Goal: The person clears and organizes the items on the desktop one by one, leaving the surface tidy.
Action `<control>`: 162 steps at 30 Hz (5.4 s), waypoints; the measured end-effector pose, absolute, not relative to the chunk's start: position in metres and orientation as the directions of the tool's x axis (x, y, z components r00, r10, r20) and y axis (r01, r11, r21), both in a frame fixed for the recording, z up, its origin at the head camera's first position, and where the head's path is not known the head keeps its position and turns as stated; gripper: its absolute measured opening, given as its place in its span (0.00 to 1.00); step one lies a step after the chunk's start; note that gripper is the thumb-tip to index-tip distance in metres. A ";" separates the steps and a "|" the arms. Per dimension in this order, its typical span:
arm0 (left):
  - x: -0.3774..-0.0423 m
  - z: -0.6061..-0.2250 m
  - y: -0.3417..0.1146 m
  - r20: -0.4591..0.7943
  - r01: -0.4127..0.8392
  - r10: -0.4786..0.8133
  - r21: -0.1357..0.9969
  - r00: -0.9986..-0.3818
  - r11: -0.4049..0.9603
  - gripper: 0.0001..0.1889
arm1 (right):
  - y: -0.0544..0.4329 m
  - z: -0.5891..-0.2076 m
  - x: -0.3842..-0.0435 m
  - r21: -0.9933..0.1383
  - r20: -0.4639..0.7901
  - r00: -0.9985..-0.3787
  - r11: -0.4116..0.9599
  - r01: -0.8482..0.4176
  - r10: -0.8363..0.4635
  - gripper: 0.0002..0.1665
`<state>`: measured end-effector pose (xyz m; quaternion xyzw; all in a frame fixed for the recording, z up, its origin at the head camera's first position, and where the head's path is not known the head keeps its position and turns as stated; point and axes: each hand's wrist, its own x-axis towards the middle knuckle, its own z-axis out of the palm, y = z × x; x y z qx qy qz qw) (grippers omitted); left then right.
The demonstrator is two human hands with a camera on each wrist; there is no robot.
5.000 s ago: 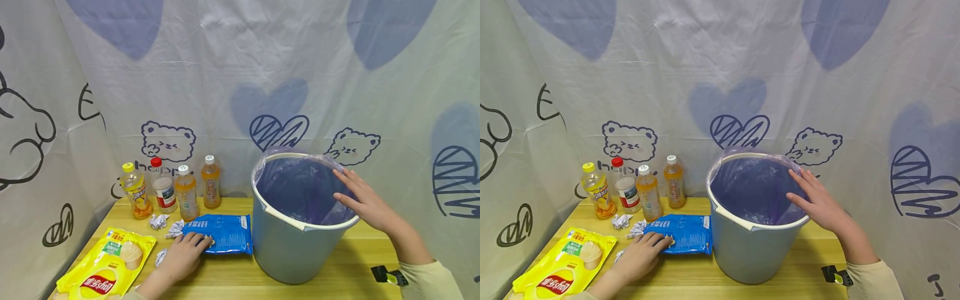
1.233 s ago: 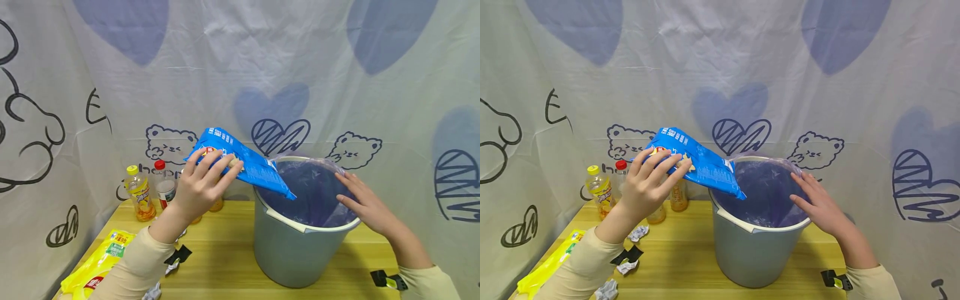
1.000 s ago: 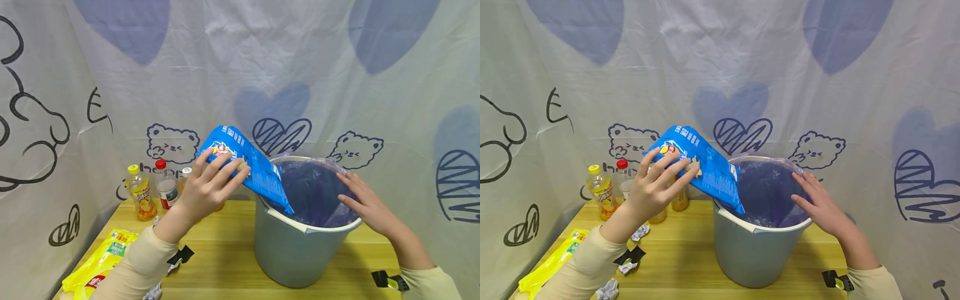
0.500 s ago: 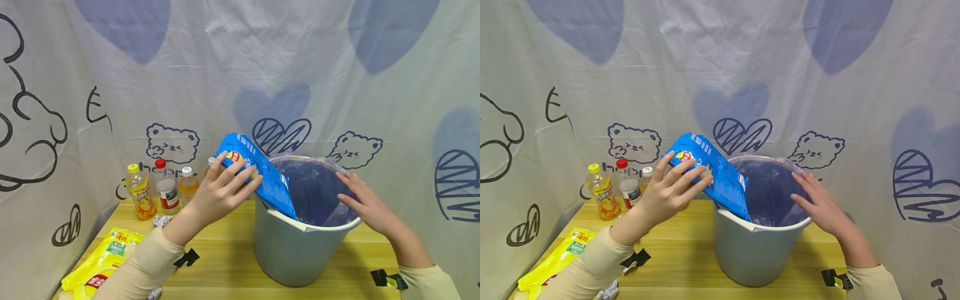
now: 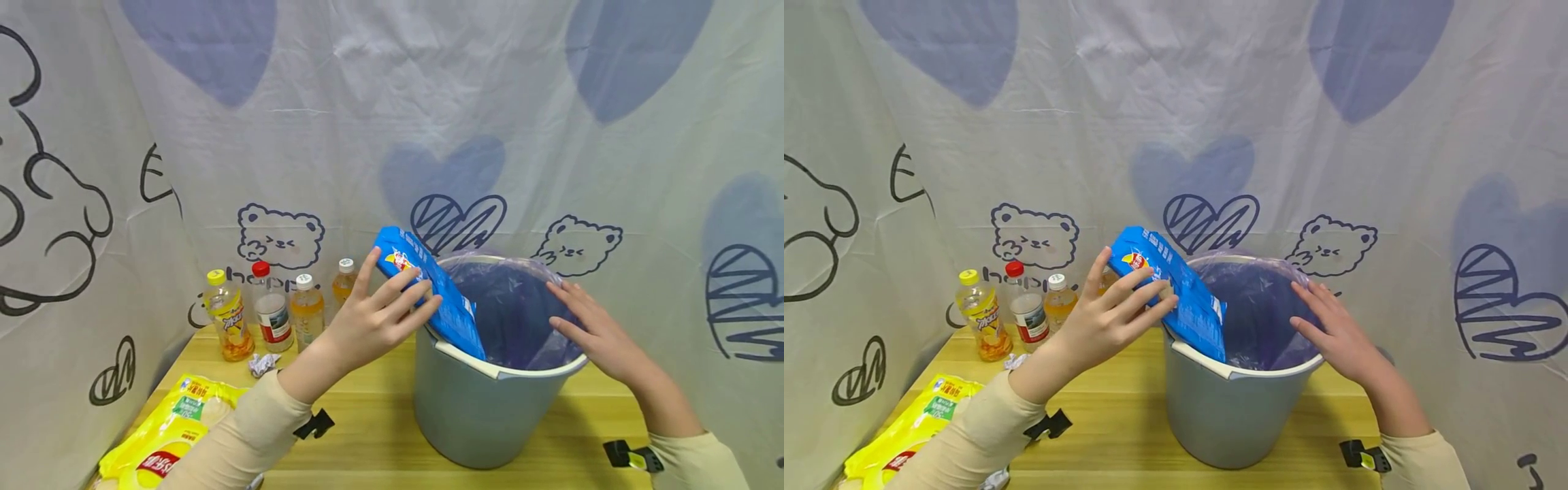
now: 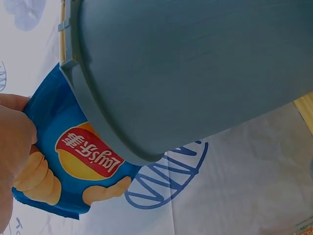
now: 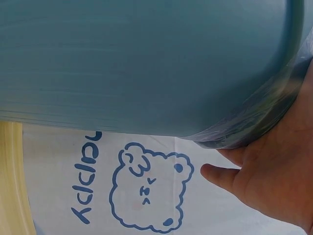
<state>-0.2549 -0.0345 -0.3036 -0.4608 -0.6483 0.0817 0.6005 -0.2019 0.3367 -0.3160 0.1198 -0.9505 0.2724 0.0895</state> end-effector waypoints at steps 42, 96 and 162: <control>-0.275 -0.322 -0.036 0.853 0.642 0.414 -0.128 -0.318 0.756 0.21 | 0.337 -0.321 -0.201 -0.498 0.240 -0.957 0.825 -0.268 -0.165 0.38; -0.270 -0.303 0.013 0.593 0.826 0.701 -0.105 -0.395 0.554 0.19 | 0.335 -0.319 -0.201 -0.503 0.234 -0.961 0.828 -0.248 -0.145 0.38; -0.309 -0.204 0.132 -0.046 0.825 0.830 0.092 -0.556 0.558 0.41 | 0.336 -0.318 -0.204 -0.428 0.271 -0.941 0.849 -0.309 -0.205 0.36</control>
